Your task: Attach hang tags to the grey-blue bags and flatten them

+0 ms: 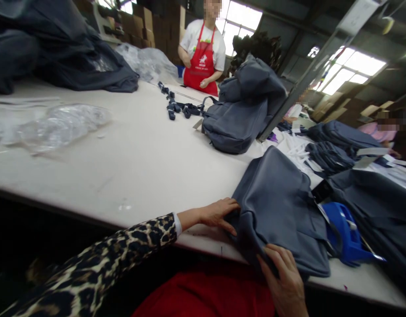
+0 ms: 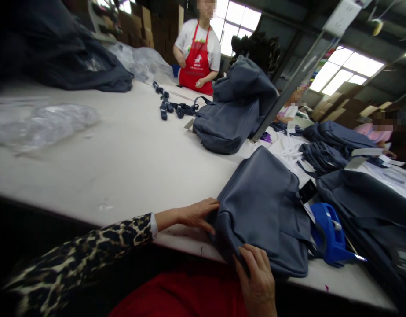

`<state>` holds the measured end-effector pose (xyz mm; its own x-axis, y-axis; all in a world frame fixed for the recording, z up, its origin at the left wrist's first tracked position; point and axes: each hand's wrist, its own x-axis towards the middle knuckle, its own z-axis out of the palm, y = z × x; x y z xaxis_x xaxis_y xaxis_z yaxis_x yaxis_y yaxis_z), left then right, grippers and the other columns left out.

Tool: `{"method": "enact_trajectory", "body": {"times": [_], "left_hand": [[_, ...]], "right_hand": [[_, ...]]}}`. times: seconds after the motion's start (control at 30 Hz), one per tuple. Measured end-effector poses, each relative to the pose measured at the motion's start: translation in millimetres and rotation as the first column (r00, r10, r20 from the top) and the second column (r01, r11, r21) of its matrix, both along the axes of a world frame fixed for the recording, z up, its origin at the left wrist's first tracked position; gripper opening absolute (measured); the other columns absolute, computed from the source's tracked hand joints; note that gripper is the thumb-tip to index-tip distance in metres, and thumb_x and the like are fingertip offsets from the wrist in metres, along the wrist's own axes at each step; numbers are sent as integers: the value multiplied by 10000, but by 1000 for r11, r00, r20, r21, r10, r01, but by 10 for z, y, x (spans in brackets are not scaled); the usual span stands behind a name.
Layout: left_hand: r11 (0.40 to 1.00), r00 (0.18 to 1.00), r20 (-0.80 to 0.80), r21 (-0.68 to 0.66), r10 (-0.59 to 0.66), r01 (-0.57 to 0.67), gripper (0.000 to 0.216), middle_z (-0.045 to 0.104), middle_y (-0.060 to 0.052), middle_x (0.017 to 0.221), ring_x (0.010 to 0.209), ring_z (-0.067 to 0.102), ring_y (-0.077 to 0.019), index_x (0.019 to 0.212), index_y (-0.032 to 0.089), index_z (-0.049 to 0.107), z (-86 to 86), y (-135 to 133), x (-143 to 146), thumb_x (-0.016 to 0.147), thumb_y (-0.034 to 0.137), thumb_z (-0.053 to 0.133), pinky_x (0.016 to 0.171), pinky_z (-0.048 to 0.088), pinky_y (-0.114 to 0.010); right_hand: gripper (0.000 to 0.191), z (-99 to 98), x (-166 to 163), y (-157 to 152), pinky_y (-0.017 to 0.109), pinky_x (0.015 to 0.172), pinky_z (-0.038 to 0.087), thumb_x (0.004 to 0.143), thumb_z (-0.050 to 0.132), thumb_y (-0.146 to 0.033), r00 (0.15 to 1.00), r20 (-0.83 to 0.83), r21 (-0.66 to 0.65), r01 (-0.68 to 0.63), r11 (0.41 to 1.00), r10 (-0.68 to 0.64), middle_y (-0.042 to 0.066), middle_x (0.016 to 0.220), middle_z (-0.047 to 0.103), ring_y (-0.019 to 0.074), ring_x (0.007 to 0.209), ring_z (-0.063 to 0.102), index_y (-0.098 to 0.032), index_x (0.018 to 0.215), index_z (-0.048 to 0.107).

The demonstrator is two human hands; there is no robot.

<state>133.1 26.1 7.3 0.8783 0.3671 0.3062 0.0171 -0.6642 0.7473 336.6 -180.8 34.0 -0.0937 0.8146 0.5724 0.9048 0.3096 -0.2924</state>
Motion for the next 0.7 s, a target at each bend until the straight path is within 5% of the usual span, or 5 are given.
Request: {"method": "enact_trajectory", "body": {"times": [0.13, 0.27, 0.37, 0.57, 0.7], "left_hand": [[999, 999, 3, -26, 35, -35, 719, 554, -123, 1272, 1161, 488, -288, 1268, 188, 561, -50, -60, -23, 728, 616, 766, 1043, 397, -418], [990, 999, 0, -135, 46, -46, 696, 516, -110, 1359, 1238, 455, -293, 1312, 213, 547, -129, -93, -49, 774, 621, 712, 1105, 370, -431], [974, 996, 0, -209, 86, -84, 720, 494, -91, 1411, 1294, 428, -325, 1363, 260, 529, -305, -64, -34, 758, 603, 716, 1142, 342, -454], [957, 984, 105, -267, 147, -114, 713, 554, -29, 1364, 1258, 466, -392, 1349, 384, 564, -640, -5, 29, 685, 551, 765, 1101, 395, -515], [959, 984, 59, -242, 166, -147, 693, 526, -14, 1410, 1268, 475, -379, 1395, 420, 506, -639, -49, -7, 741, 490, 723, 1067, 446, -485]], "right_hand": [[256, -13, 120, -285, 400, 954, 496, 904, 631, -343, 940, -267, -32, 212, 977, -212, 82, 1170, 658, 235, 1101, 605, -232, 1134, 657], [424, -161, 375, -652, 363, 841, 537, 863, 623, -527, 519, -623, -209, 611, 764, -586, 87, 1026, 716, 248, 979, 665, -166, 1078, 673], [435, -308, 455, -750, 322, 745, 554, 839, 628, -570, 475, -626, -385, 501, 775, -619, 72, 922, 718, 234, 858, 682, -170, 993, 699], [331, -371, 414, -609, 318, 783, 539, 825, 671, -521, 584, -580, -278, 513, 812, -568, 71, 1009, 676, 230, 930, 645, -232, 984, 706], [485, -387, 356, -535, 279, 660, 491, 803, 695, -565, 257, -816, -416, 361, 835, -518, 59, 945, 687, 186, 779, 623, -185, 1103, 674]]}}
